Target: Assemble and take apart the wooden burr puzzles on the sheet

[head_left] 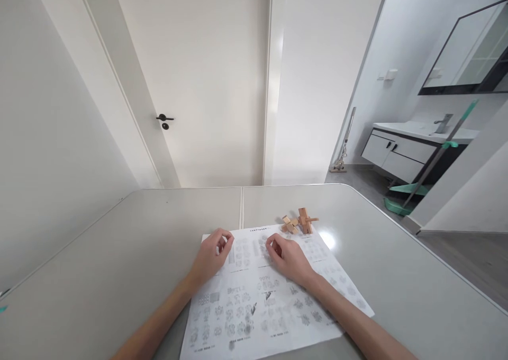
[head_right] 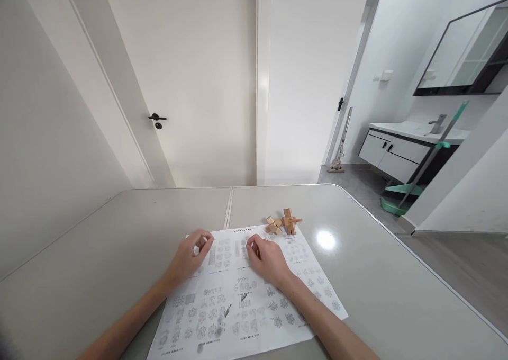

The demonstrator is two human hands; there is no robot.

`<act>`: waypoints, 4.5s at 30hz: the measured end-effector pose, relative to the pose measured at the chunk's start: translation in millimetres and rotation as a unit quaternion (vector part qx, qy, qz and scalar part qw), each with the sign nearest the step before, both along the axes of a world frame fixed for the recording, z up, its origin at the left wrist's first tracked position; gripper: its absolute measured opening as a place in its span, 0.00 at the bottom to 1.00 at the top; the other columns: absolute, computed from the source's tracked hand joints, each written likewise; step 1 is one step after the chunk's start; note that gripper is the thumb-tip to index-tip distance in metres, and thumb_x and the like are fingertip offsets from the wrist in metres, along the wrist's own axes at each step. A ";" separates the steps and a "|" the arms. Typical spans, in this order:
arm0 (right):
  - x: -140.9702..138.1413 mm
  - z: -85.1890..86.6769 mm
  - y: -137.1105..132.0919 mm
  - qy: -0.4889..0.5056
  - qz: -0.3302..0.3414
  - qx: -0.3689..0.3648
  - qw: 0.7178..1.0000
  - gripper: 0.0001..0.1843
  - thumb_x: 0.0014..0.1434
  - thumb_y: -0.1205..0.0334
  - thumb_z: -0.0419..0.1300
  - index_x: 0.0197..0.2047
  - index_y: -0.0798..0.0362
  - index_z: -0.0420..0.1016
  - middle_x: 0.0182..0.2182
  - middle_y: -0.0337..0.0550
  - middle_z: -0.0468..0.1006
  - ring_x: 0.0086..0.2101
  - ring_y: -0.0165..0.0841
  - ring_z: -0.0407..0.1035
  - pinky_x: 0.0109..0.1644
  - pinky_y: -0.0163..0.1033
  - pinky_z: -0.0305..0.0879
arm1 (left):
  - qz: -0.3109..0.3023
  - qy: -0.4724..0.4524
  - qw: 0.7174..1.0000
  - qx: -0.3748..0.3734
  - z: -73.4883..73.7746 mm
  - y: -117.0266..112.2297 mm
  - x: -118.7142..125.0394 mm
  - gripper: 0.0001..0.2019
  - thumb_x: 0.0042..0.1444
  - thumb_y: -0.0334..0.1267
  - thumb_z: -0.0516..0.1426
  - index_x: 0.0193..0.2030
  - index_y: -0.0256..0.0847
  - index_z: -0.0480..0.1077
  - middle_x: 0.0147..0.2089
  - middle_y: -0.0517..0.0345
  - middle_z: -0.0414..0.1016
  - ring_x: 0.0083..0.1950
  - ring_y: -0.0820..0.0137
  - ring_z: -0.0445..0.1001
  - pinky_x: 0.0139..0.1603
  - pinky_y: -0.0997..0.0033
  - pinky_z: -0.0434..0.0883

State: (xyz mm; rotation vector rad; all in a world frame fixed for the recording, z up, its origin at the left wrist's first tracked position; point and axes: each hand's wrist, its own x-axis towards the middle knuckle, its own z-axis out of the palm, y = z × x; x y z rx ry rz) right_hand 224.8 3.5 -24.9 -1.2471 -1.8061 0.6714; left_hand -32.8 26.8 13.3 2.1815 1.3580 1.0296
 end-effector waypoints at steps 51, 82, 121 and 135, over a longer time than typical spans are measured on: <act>16.8 -4.4 16.2 -0.138 0.054 0.025 0.989 0.12 0.71 0.61 0.49 0.40 0.49 0.72 0.27 0.41 0.76 0.22 0.31 0.60 0.30 0.38 0.42 | 0.104 0.042 0.992 -0.061 -3.1 54.9 -26.3 0.14 0.63 0.51 0.54 0.42 0.43 0.73 0.23 0.64 0.68 0.25 0.70 0.68 0.26 0.74 0.64; 11.9 4.6 13.3 0.031 0.017 -0.069 0.997 0.08 0.66 0.59 0.57 0.35 0.51 0.73 0.22 0.34 0.70 0.24 0.30 0.62 0.30 0.34 0.54 | 0.007 0.172 0.985 -0.021 -4.4 35.7 -20.9 0.14 0.68 0.46 0.49 0.44 0.45 0.73 0.28 0.63 0.72 0.27 0.70 0.68 0.37 0.68 0.68; 57.8 -29.5 52.3 0.740 0.103 -0.261 0.611 0.18 0.66 0.50 0.65 0.35 0.51 0.64 0.16 0.23 0.56 0.12 0.20 0.50 0.09 0.23 0.49 | 0.005 0.198 0.980 -0.002 -8.0 31.7 -21.0 0.14 0.67 0.46 0.49 0.43 0.45 0.73 0.31 0.62 0.76 0.28 0.70 0.69 0.37 0.68 0.67; 55.7 -28.5 53.5 0.659 0.010 -0.207 0.723 0.20 0.61 0.50 0.70 0.34 0.49 0.62 0.17 0.24 0.55 0.13 0.19 0.45 0.10 0.23 0.45 | 0.003 0.174 0.985 -0.001 -6.6 28.5 -20.8 0.14 0.66 0.46 0.50 0.41 0.45 0.74 0.29 0.62 0.75 0.27 0.70 0.68 0.35 0.69 0.66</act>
